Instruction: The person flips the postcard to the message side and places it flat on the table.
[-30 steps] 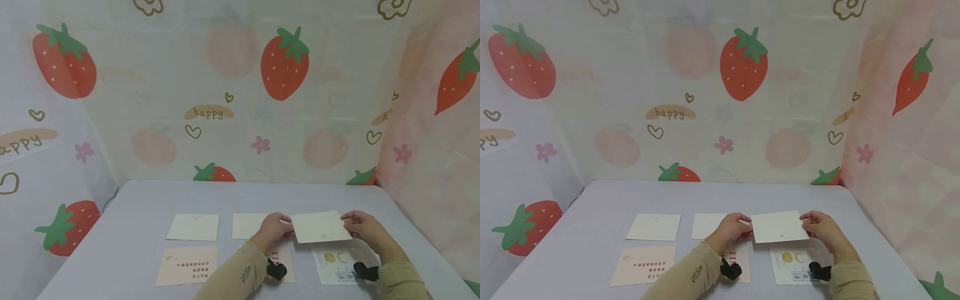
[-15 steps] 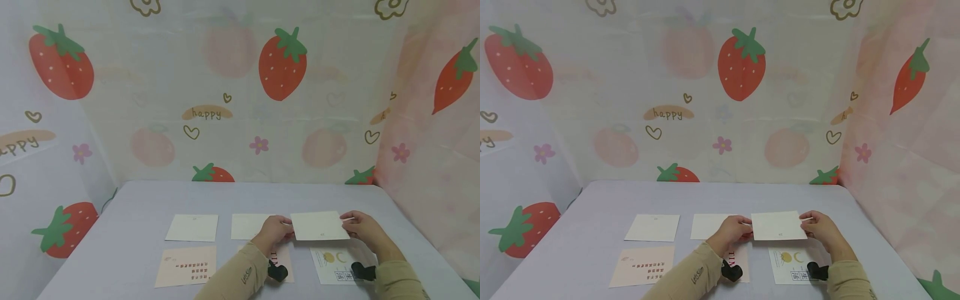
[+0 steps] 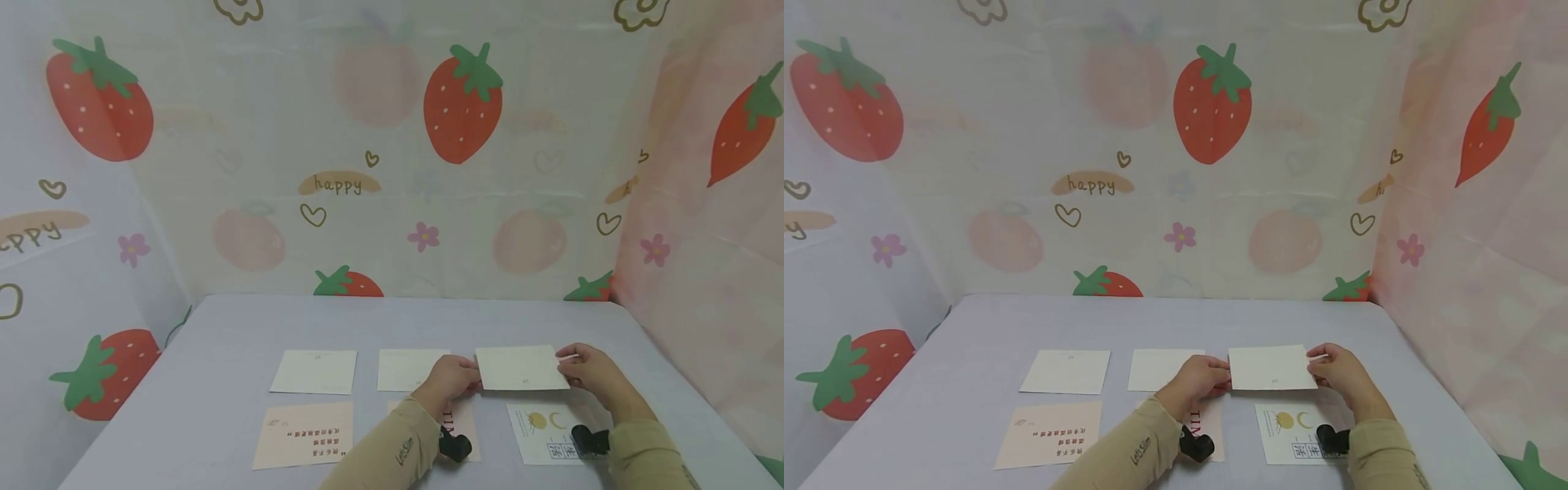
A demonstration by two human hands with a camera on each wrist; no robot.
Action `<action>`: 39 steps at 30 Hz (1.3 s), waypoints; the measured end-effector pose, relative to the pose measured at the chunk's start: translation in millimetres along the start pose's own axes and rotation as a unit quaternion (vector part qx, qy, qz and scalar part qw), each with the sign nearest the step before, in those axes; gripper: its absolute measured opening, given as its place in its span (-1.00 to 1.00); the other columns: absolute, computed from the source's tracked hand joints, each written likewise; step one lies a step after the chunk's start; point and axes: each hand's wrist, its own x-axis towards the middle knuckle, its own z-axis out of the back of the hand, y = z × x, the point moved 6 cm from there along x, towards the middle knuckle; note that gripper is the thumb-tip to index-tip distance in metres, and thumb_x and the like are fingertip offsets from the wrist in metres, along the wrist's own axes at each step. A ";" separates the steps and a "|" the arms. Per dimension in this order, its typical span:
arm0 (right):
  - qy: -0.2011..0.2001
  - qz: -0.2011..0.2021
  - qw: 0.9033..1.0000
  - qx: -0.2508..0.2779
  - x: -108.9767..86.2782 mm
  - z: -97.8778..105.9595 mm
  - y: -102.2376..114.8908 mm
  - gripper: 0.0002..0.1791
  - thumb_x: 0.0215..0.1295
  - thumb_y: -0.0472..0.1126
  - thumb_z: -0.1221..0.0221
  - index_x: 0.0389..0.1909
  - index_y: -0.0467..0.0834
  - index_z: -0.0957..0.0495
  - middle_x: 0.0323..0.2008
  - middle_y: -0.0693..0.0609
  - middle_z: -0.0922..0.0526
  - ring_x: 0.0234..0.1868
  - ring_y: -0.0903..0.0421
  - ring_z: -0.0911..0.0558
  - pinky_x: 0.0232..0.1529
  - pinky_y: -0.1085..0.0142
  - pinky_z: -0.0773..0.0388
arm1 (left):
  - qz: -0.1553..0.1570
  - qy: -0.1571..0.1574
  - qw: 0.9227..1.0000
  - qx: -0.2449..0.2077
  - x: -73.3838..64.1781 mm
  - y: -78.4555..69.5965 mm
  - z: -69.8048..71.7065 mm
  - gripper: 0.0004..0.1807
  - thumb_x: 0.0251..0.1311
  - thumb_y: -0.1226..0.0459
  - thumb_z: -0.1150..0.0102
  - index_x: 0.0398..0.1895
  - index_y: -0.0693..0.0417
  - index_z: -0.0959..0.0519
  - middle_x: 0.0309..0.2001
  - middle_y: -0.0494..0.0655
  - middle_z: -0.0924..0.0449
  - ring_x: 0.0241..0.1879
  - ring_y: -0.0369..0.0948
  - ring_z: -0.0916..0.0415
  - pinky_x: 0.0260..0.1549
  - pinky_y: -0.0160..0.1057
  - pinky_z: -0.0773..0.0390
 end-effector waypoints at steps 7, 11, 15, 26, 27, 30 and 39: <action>-0.008 -0.011 1.000 -0.002 3.0 -1.5 -1.3 -0.61 0.17 -0.36 -0.12 0.01 -0.38 -0.33 -0.29 -0.13 -0.59 -0.38 0.15 -0.57 -0.35 0.29 -0.56 | 0.006 0.009 1.000 0.019 -0.5 -0.3 -0.7 -0.89 0.10 0.33 -0.14 -0.36 0.13 -0.64 -0.54 -0.12 -0.60 -0.50 -0.27 -0.52 -0.43 -0.34 -0.54; -0.008 -0.016 1.000 -0.008 4.5 -1.1 -1.9 -0.60 0.16 -0.35 -0.13 0.01 -0.40 -0.33 -0.28 -0.16 -0.59 -0.38 0.15 -0.57 -0.38 0.31 -0.55 | 0.010 0.013 0.999 0.034 -1.6 -1.2 -1.1 -0.90 0.10 0.31 -0.14 -0.39 0.11 -0.64 -0.55 -0.12 -0.60 -0.50 -0.26 -0.52 -0.44 -0.35 -0.52; -0.006 -0.025 1.000 -0.017 5.3 -0.9 -2.6 -0.59 0.14 -0.35 -0.14 0.00 -0.42 -0.34 -0.26 -0.21 -0.58 -0.37 0.13 -0.57 -0.37 0.29 -0.55 | 0.001 0.016 0.999 0.052 -2.0 -3.3 -1.8 -0.91 0.08 0.31 -0.16 -0.41 0.11 -0.64 -0.55 -0.13 -0.61 -0.51 -0.27 -0.52 -0.46 -0.35 -0.49; 0.001 -0.070 0.997 -0.039 7.2 -2.8 -4.0 -0.64 0.29 -0.19 -0.06 -0.03 -0.38 -0.40 -0.22 -0.16 -0.58 -0.34 0.13 -0.57 -0.46 0.42 -0.48 | -0.016 0.031 0.998 0.052 -0.5 -7.4 -7.0 -0.95 0.01 0.38 -0.21 -0.53 0.18 -0.59 -0.57 -0.10 -0.59 -0.54 -0.26 -0.50 -0.51 -0.37 -0.48; 0.005 -0.068 0.997 -0.037 7.2 -3.1 -3.9 -0.63 0.29 -0.18 -0.05 -0.02 -0.39 -0.39 -0.24 -0.15 -0.58 -0.35 0.14 -0.56 -0.44 0.40 -0.49 | -0.014 0.031 0.998 0.047 -0.4 -7.0 -7.6 -0.96 0.00 0.38 -0.22 -0.54 0.18 -0.59 -0.57 -0.10 -0.59 -0.54 -0.26 -0.50 -0.51 -0.37 -0.48; 0.015 -0.069 0.997 -0.028 8.3 -3.9 -4.6 -0.61 0.31 -0.17 -0.02 -0.02 -0.41 -0.38 -0.32 -0.08 -0.59 -0.41 0.18 -0.54 -0.43 0.40 -0.49 | -0.008 0.028 0.999 0.043 -0.1 -5.8 -8.6 -0.96 -0.02 0.38 -0.24 -0.53 0.18 -0.58 -0.57 -0.11 -0.57 -0.54 -0.26 -0.51 -0.52 -0.36 -0.47; 0.039 -0.061 0.997 0.006 8.5 -4.7 -5.0 -0.57 0.29 -0.15 -0.03 -0.04 -0.46 -0.36 -0.46 0.04 -0.58 -0.44 0.20 -0.54 -0.38 0.35 -0.52 | -0.006 0.036 0.998 0.041 3.3 -4.6 -9.4 -0.97 -0.04 0.41 -0.23 -0.48 0.22 -0.60 -0.56 -0.13 -0.56 -0.54 -0.28 -0.50 -0.50 -0.37 -0.50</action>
